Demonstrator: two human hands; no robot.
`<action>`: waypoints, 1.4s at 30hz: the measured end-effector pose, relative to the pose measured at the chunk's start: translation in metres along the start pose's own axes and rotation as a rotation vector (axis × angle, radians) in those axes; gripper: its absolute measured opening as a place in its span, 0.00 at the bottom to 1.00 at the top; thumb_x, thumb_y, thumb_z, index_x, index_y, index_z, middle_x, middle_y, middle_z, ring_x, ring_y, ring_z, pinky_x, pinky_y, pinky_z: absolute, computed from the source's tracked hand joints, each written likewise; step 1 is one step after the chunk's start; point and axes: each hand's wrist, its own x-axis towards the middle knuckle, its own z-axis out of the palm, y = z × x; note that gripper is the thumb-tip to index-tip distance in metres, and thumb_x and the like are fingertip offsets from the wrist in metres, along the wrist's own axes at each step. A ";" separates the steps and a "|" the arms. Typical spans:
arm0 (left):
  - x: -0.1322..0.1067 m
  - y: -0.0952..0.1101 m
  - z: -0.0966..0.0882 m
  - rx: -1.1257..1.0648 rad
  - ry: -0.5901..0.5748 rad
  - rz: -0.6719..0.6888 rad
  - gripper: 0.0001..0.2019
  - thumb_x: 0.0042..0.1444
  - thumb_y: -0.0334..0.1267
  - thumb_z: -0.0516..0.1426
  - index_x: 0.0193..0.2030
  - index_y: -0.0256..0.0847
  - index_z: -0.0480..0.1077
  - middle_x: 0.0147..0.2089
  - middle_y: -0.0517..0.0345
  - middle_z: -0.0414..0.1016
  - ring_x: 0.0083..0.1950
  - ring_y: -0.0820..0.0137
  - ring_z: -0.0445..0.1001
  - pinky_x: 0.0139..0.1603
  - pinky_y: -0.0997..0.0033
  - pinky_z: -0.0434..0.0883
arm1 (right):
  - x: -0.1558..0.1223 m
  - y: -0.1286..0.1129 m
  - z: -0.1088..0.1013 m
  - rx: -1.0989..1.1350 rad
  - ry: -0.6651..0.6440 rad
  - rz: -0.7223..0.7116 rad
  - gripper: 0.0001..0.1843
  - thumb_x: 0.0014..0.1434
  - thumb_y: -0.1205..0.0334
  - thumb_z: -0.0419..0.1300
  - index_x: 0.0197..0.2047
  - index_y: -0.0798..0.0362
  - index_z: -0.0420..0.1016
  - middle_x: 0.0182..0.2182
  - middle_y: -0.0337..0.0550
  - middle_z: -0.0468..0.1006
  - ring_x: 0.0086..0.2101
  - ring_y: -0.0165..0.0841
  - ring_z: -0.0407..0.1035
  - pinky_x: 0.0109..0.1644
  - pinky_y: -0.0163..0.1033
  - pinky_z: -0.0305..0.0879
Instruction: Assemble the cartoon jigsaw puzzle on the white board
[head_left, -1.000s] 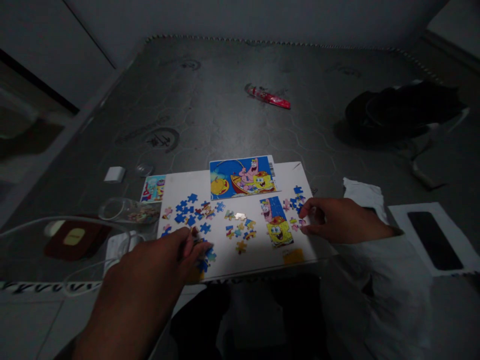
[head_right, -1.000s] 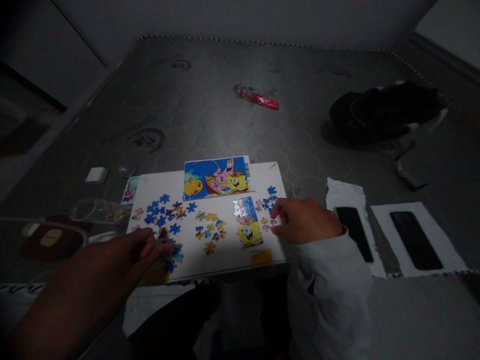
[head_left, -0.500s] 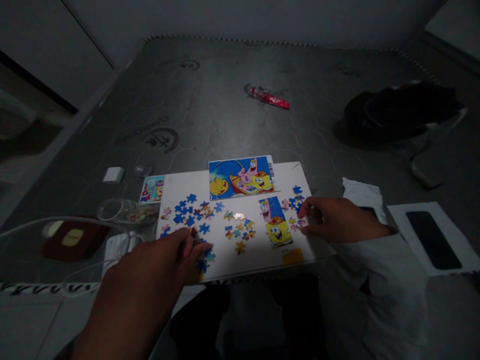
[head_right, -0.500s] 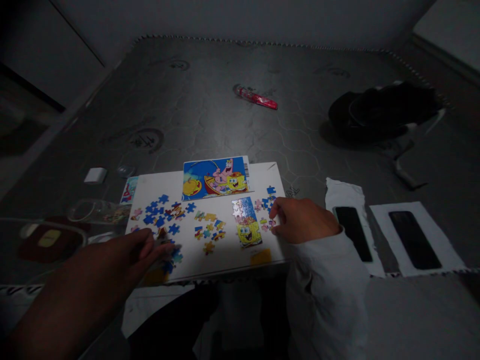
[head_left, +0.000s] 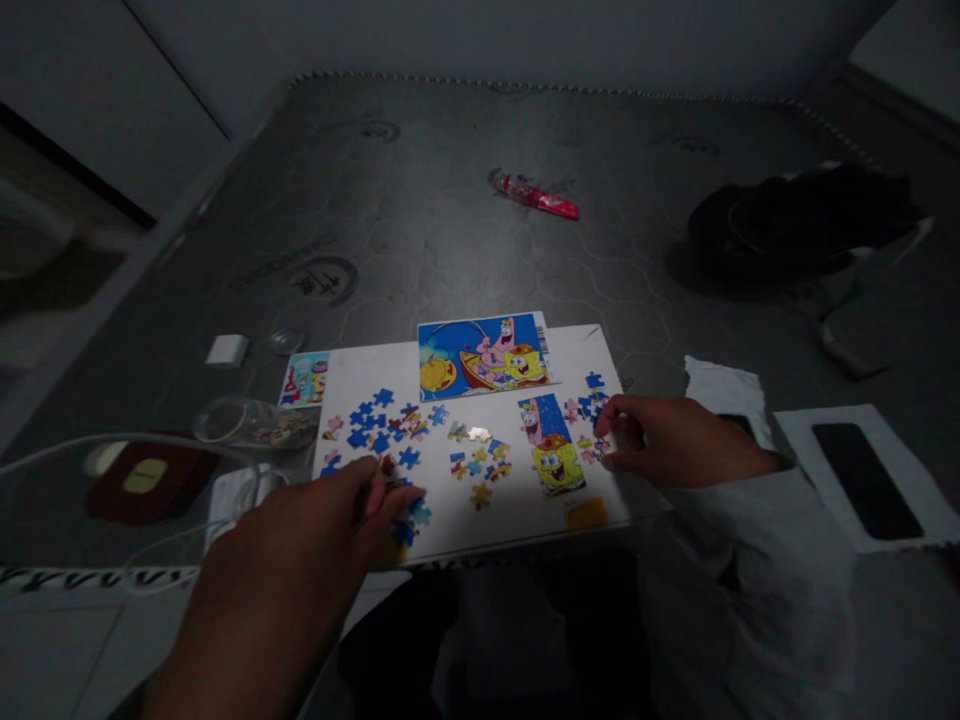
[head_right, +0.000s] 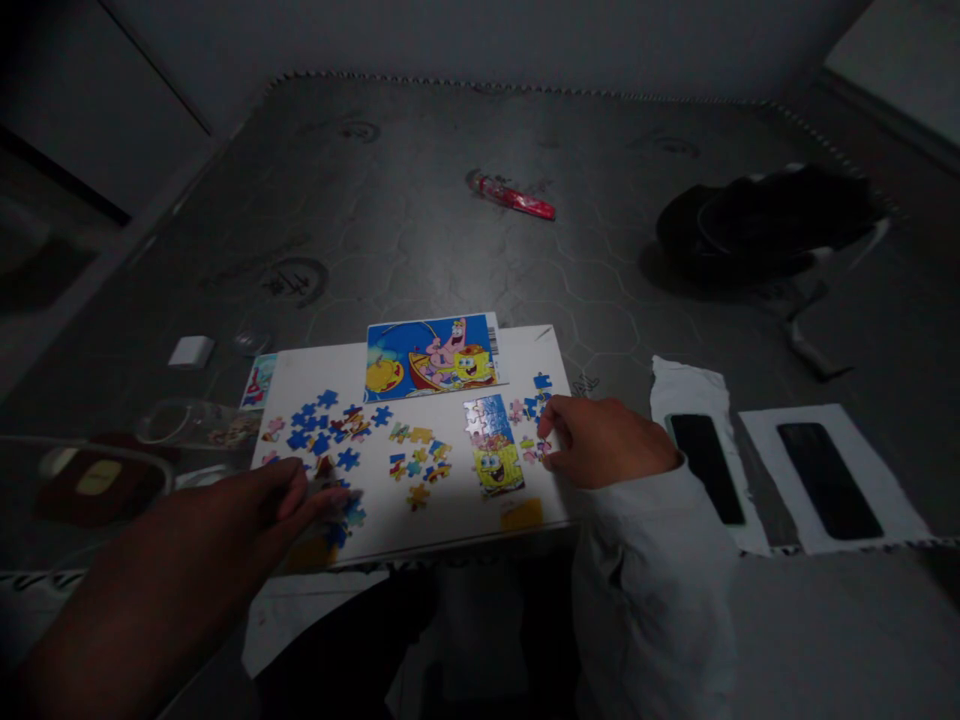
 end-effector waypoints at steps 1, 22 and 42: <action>0.000 0.000 0.000 -0.002 0.001 0.006 0.18 0.64 0.55 0.47 0.31 0.48 0.66 0.32 0.54 0.78 0.34 0.57 0.76 0.34 0.63 0.62 | 0.000 0.000 0.000 -0.003 -0.006 0.008 0.12 0.49 0.57 0.67 0.39 0.41 0.78 0.28 0.34 0.78 0.29 0.34 0.72 0.28 0.37 0.57; -0.001 -0.001 -0.003 0.001 -0.009 0.000 0.19 0.64 0.56 0.47 0.30 0.48 0.65 0.32 0.54 0.78 0.34 0.58 0.76 0.31 0.65 0.59 | -0.004 0.003 -0.003 -0.023 0.124 -0.001 0.12 0.57 0.52 0.62 0.45 0.43 0.77 0.29 0.38 0.80 0.27 0.35 0.72 0.27 0.38 0.56; -0.002 -0.001 -0.004 0.012 -0.044 0.002 0.19 0.65 0.56 0.45 0.31 0.48 0.63 0.33 0.55 0.77 0.36 0.58 0.76 0.33 0.63 0.60 | -0.004 0.007 0.000 -0.040 0.121 0.059 0.17 0.61 0.50 0.58 0.52 0.44 0.75 0.31 0.40 0.82 0.29 0.37 0.74 0.28 0.40 0.57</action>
